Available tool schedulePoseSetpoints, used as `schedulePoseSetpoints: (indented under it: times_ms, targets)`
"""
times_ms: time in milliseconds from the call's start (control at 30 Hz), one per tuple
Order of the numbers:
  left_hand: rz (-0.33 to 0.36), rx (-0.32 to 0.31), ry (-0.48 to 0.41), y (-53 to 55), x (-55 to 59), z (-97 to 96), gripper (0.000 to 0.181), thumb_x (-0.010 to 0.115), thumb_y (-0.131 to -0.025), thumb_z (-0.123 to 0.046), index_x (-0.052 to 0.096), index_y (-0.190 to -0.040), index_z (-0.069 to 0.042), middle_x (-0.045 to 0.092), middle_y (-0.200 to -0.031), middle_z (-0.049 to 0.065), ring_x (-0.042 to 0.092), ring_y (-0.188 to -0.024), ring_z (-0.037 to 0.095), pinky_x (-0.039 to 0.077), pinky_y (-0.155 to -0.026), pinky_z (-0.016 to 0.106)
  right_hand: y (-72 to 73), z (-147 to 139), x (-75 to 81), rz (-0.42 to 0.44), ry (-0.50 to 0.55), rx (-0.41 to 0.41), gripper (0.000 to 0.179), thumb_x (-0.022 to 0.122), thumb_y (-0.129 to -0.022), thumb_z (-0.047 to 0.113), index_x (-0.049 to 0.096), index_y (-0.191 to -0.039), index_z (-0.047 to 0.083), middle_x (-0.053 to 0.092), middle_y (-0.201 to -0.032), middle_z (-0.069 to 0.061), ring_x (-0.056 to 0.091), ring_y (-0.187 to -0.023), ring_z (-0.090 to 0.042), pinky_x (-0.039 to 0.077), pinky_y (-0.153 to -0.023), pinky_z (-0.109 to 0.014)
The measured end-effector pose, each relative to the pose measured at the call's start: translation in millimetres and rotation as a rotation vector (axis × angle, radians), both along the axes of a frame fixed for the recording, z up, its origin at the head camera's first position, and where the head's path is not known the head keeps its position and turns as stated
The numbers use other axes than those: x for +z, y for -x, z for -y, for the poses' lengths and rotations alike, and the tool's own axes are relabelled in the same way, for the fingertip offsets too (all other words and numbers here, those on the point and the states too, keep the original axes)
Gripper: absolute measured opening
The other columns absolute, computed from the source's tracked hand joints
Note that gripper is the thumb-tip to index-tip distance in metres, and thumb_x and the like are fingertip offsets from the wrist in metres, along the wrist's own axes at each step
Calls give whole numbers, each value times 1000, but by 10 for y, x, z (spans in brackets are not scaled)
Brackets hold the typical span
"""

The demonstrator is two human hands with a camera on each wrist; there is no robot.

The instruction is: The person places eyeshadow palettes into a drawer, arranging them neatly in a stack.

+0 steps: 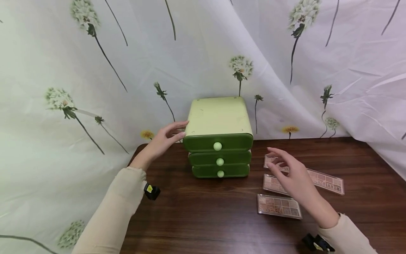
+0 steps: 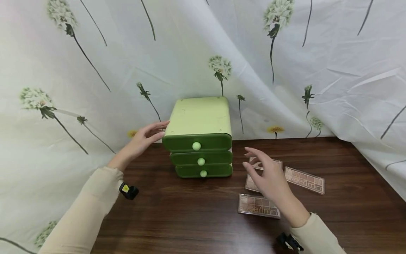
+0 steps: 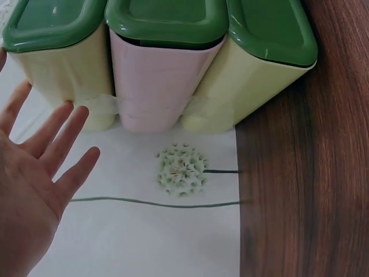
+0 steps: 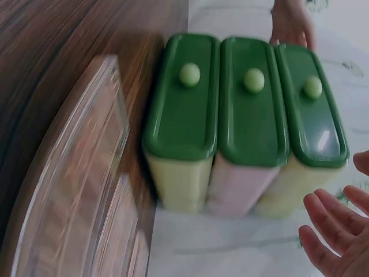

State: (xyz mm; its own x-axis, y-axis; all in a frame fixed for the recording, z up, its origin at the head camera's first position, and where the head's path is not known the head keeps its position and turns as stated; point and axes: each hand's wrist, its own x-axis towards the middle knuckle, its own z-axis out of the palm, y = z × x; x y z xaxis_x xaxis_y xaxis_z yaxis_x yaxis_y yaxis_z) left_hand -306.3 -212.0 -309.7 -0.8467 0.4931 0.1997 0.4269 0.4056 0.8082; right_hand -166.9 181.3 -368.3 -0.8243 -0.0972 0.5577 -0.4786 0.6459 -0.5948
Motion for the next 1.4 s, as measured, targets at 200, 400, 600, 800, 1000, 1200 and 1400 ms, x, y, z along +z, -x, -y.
schedulePoseSetpoints:
  times_ms: [200,400,600,800,1000,1200,1400]
  targets:
    - [-11,3,46,16,58,-3,51,57,-102,-37,45,-150,-27,48,-147,6,50,-129,28,43,-100,52,80,333,27,10,41,123,40,66,-97,11,58,-135,9,68,-110,-2,62,-90,-9,53,-76,-29]
    - [-20,-3,84,37,73,-7,52,56,-102,-39,43,-151,-29,46,-149,6,48,-130,29,39,-103,54,186,627,50,13,101,221,37,67,-96,12,60,-133,8,69,-109,-6,63,-92,-10,53,-73,-31]
    - [2,-11,80,31,99,-12,52,56,-102,-40,43,-151,-29,46,-150,6,46,-133,27,36,-106,54,278,828,57,-2,204,269,35,66,-96,9,61,-131,8,70,-103,-9,65,-85,-11,53,-72,-30]
    - [2,4,87,22,124,-8,52,57,-100,-44,44,-149,-34,48,-148,3,46,-133,26,36,-106,55,369,962,41,-20,234,251,36,67,-96,11,60,-132,10,70,-101,-5,66,-86,-13,54,-76,-33]
    - [-25,-4,90,44,76,-10,51,56,-101,-42,44,-150,-31,47,-148,3,47,-130,27,37,-104,54,426,1066,-10,-2,273,238,36,68,-95,10,61,-130,11,71,-99,-2,68,-84,-13,54,-77,-33]
    - [-16,8,72,24,46,-25,51,55,-102,-43,44,-150,-31,46,-148,2,48,-128,26,40,-102,53,475,1156,-29,5,338,241,33,68,-95,10,62,-128,13,72,-98,-3,69,-85,-13,54,-77,-31]
    - [-3,44,77,0,37,-20,51,54,-101,-47,43,-150,-36,45,-148,2,48,-127,26,44,-98,51,539,1232,-35,27,384,252,31,69,-95,10,63,-125,12,72,-95,-6,68,-80,-15,54,-74,-31]
